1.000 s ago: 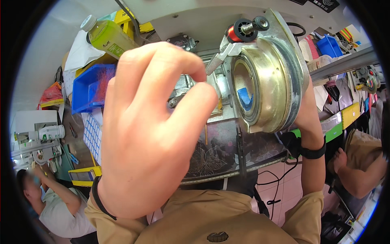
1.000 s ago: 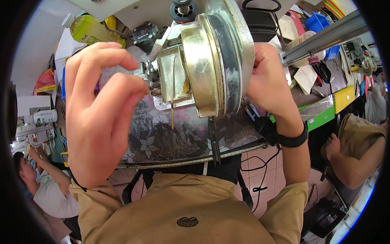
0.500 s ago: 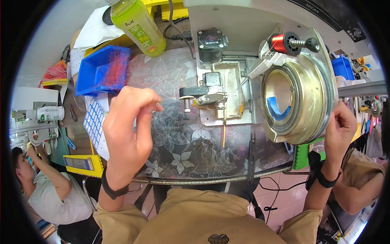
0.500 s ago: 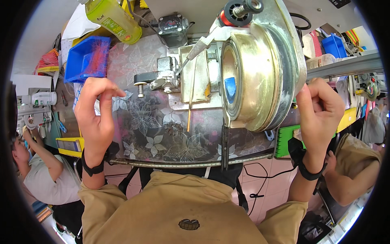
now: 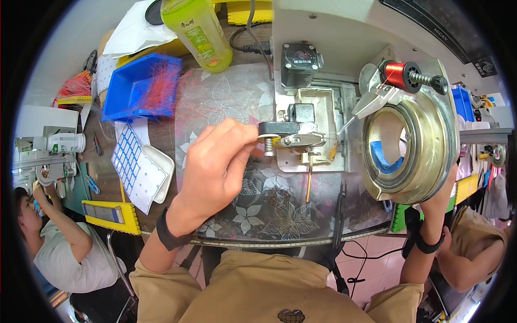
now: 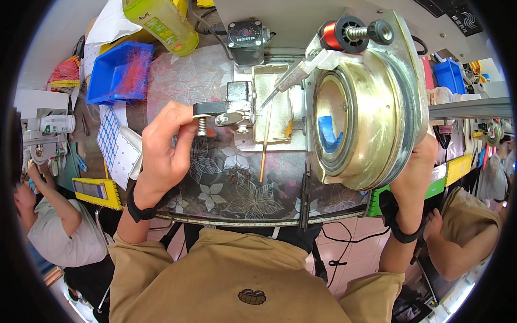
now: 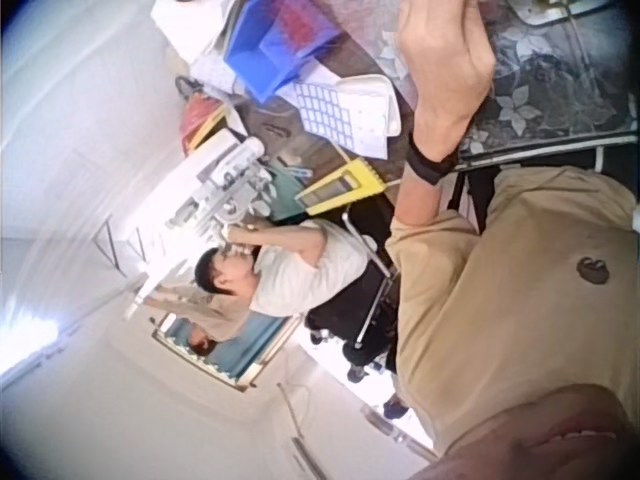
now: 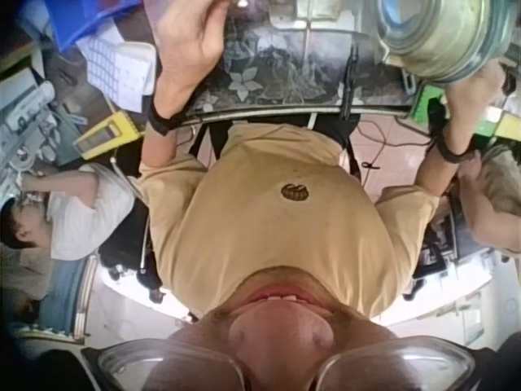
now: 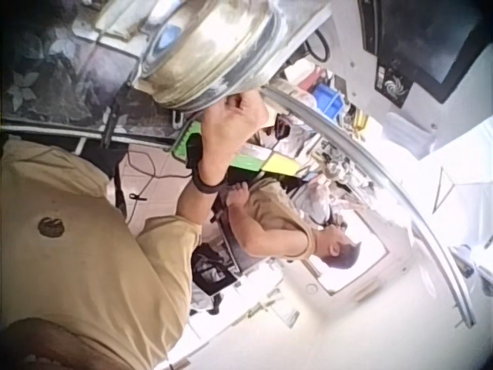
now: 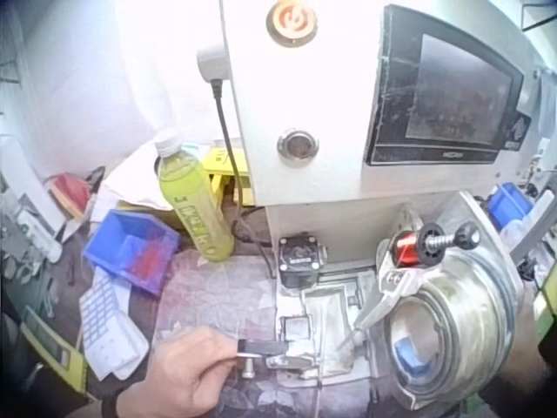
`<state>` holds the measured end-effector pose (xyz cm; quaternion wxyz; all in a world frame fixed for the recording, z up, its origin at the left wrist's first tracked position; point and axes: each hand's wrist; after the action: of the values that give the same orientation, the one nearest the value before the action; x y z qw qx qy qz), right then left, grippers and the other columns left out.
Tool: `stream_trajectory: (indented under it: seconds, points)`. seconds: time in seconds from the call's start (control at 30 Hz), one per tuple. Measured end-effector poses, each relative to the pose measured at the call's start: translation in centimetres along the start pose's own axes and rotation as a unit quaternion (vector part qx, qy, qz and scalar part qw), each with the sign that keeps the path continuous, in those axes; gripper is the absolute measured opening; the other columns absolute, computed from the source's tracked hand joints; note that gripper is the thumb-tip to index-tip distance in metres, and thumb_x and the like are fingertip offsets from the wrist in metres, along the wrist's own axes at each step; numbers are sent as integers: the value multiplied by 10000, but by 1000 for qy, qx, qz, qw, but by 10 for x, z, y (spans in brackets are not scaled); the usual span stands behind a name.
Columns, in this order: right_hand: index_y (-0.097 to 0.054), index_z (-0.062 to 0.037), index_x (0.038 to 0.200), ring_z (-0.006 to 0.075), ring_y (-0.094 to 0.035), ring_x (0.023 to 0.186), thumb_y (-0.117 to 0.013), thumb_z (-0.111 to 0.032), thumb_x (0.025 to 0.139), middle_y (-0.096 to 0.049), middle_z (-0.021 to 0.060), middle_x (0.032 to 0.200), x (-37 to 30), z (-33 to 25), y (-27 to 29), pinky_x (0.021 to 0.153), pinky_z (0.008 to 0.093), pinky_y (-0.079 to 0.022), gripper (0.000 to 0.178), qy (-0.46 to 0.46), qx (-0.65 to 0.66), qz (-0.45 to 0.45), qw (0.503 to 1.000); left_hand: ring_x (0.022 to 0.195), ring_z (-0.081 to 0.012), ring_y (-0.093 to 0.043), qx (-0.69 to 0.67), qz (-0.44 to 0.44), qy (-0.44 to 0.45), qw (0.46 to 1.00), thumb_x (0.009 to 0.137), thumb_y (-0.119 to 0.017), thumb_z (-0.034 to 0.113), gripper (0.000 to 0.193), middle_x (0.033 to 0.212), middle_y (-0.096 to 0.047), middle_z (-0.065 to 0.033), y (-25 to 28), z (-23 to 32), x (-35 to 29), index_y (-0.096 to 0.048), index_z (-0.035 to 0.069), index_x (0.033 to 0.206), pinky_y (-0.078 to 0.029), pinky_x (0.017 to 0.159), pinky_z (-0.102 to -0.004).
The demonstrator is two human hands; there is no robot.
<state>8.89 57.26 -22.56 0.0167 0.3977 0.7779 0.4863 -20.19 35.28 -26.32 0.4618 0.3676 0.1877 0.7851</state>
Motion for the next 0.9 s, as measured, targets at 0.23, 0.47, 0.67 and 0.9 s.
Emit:
stream_trajectory:
  seconds: [0.23, 0.47, 0.67, 0.9]
  points:
    - [-510, -52, 659, 9, -310, 574, -682, -122, 940, -403, -94, 608, -14, 24, 15, 516, 229, -205, 338, -124, 76, 94, 985, 851, -166, -631, -110, 3, 117, 987, 906, -594, -21, 95, 893, -665, -99, 5, 5, -8, -620, -42, 995, -489, 790, -292]
    - [-537, -38, 645, -8, -262, 542, -710, -194, 949, -359, -100, 567, -17, 69, 70, 491, 241, -147, 383, -139, 19, 261, 955, 949, -125, -561, -80, -74, 144, 984, 981, -523, 55, 131, 1007, -645, -57, 15, 11, -5, -606, -14, 1055, -409, 891, -266]
    - [-528, -15, 660, 31, -234, 541, -727, -213, 930, -287, -64, 553, -19, 87, 59, 490, 274, -161, 389, -148, -58, 253, 954, 835, -132, -555, -88, -25, 141, 986, 963, -539, 46, 129, 905, -661, -68, 10, 20, -3, -631, -39, 992, -422, 791, -270]
    - [-545, -16, 673, 105, -242, 496, -729, -253, 910, -279, 22, 530, -20, 90, 52, 471, 326, -204, 382, -167, -139, 263, 940, 813, -129, -554, -69, -36, 140, 987, 951, -541, 20, 109, 888, -656, -70, 8, 18, -1, -623, -43, 984, -421, 765, -264]
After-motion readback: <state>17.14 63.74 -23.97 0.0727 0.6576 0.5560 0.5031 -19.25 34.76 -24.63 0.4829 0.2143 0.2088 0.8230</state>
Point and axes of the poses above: each hand's wrist, its own x-axis towards the middle knuckle, its own y-axis out of the back of the hand, z = x × y
